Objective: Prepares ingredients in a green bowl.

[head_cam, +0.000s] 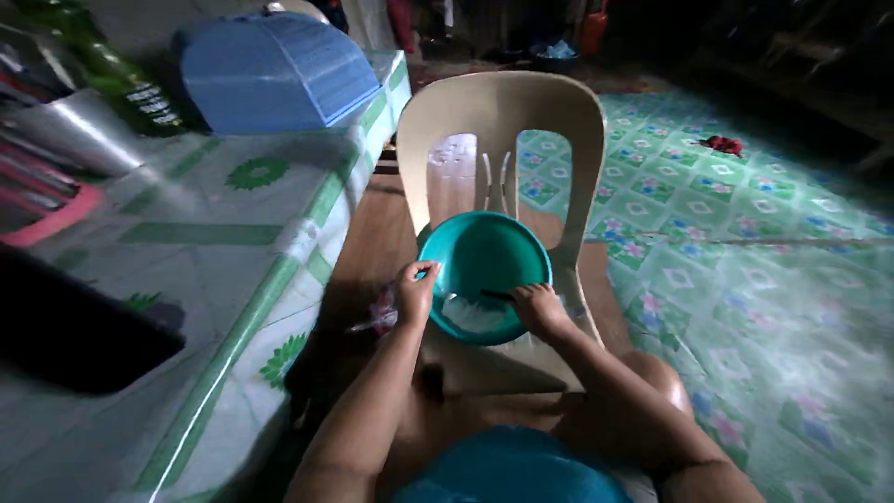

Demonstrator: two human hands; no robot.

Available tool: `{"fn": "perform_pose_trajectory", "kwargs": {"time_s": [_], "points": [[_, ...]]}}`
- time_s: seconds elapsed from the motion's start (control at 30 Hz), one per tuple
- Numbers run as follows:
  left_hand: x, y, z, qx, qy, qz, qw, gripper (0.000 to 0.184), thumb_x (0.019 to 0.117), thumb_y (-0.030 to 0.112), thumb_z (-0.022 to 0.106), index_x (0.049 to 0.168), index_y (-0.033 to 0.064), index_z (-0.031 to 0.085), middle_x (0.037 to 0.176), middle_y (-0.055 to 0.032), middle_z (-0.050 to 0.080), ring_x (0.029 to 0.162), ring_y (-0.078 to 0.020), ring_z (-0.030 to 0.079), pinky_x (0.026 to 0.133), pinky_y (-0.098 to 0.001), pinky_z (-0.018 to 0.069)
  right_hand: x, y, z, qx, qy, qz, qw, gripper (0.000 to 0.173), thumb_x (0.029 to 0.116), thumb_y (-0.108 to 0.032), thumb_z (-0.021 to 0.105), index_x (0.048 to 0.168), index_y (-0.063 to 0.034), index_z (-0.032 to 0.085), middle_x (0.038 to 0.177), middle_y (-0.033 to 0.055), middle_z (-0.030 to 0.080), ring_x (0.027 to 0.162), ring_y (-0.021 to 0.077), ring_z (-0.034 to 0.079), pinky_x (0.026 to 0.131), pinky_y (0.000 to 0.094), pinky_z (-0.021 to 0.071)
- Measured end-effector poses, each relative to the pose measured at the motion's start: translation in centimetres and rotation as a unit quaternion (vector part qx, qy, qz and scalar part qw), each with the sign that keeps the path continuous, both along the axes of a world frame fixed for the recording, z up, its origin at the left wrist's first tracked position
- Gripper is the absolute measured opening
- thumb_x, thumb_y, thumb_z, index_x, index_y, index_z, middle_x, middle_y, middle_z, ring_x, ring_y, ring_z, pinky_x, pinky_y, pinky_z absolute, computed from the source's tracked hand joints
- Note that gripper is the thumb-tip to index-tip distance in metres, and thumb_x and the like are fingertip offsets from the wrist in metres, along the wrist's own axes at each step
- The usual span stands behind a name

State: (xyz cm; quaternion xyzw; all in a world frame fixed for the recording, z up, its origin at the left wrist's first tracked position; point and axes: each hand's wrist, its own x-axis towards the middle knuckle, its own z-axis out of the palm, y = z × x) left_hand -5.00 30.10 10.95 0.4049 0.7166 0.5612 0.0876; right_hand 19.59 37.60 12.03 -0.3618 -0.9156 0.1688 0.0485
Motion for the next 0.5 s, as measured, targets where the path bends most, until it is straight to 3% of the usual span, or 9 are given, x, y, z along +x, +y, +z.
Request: {"fn": "perform_pose_trajectory", "kwargs": {"time_s": [0.07,0.13,0.33,0.5], "points": [[-0.2,-0.1,-0.2,-0.017,0.014,-0.003,1.0,0.019,0.0926,0.021,0.077,0.103,0.0051,0.075,0.104,-0.0088,0.073,0.102,-0.0174,0.068,0.095,-0.0384,0.0547,-0.4,0.6,1.5,-0.034,-0.071,0.014,0.997,0.033,0.107,-0.015,0.048,0.133,-0.0043,0.065,0.132,0.0188,0.066,0.131,0.0375,0.057,0.114,0.0579,0.0374],[-0.3,-0.3,-0.2,-0.021,0.046,-0.012,0.999,0.018,0.0938,0.025,0.076,0.103,0.0091,0.076,0.104,-0.0061,0.073,0.102,-0.0171,0.068,0.096,-0.0401,0.0543,-0.8,1.3,1.7,-0.047,-0.098,0.027,0.994,0.028,0.1035,-0.007,0.052,0.125,-0.0024,0.069,0.13,0.0196,0.067,0.129,0.0387,0.057,0.112,0.059,0.0403],[-0.1,-1.5,0.4,0.024,0.034,-0.02,0.999,0.02,0.0942,0.029,0.075,0.103,0.0108,0.076,0.103,-0.0045,0.072,0.098,-0.0159,0.068,0.09,-0.0384,0.0557,-2.2,1.5,1.8,-0.047,-0.159,0.053,0.985,0.026,0.0973,0.004,0.056,0.12,0.0009,0.07,0.128,0.022,0.064,0.122,0.0424,0.061,0.102,0.0622,0.0494],[-0.2,-2.6,-0.3,0.04,0.047,-0.027,0.998,0.021,0.0947,0.029,0.075,0.103,0.0106,0.074,0.102,-0.0051,0.072,0.096,-0.0158,0.068,0.087,-0.0368,0.057,-2.7,2.0,-0.5,-0.021,-0.174,0.074,0.982,0.03,0.0995,-0.003,0.058,0.124,-0.0143,0.07,0.121,0.0143,0.071,0.116,0.0386,0.066,0.098,0.0637,0.0503]]}}
